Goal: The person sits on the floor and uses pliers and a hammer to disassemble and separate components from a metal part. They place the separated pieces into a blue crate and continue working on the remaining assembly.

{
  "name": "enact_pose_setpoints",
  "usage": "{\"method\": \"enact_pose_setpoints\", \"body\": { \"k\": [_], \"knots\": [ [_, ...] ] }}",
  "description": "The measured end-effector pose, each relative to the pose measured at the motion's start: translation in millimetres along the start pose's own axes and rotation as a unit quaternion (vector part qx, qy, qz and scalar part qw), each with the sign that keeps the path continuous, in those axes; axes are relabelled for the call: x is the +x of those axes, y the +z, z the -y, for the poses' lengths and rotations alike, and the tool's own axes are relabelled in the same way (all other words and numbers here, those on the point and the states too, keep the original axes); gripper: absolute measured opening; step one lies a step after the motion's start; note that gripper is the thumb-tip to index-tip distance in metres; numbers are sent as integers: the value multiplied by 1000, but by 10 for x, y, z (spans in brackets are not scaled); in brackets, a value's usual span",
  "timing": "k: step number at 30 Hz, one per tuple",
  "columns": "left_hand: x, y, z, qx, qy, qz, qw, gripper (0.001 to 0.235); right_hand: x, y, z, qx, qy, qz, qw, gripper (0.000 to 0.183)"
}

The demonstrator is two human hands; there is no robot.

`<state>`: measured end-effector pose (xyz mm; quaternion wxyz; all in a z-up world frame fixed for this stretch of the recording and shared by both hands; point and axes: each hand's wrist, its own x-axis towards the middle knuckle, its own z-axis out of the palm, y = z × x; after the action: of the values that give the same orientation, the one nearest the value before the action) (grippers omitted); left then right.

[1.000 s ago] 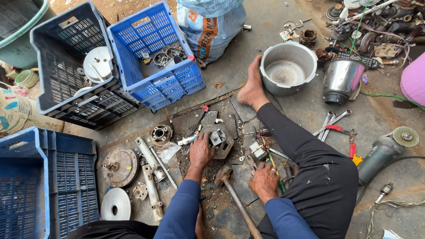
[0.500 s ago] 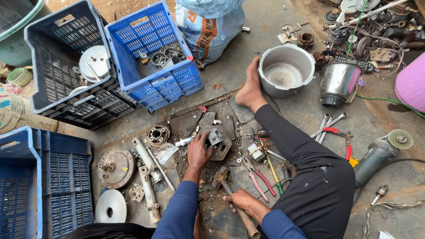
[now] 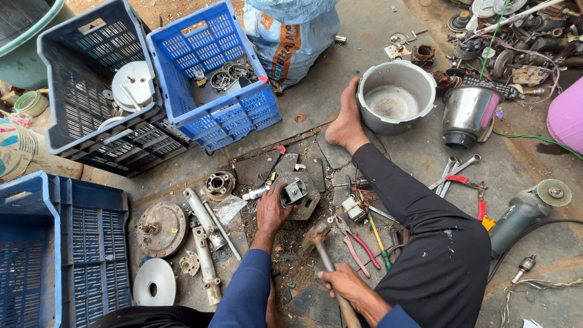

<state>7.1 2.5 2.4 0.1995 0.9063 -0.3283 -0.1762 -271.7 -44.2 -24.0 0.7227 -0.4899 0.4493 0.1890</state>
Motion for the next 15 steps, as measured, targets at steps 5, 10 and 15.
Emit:
{"method": "enact_pose_setpoints", "body": {
  "k": [5,10,15],
  "knots": [
    [-46,51,38,13,0,-6,1000,79,-419,-67,298,7,-83,-33,996,31],
    [-78,27,-4,-11,18,-44,999,88,-436,-42,655,-75,-165,-73,981,34],
    [-150,-59,2,-53,47,-53,996,102,-625,88,935,-135,-270,-110,947,40]
  ]
}}
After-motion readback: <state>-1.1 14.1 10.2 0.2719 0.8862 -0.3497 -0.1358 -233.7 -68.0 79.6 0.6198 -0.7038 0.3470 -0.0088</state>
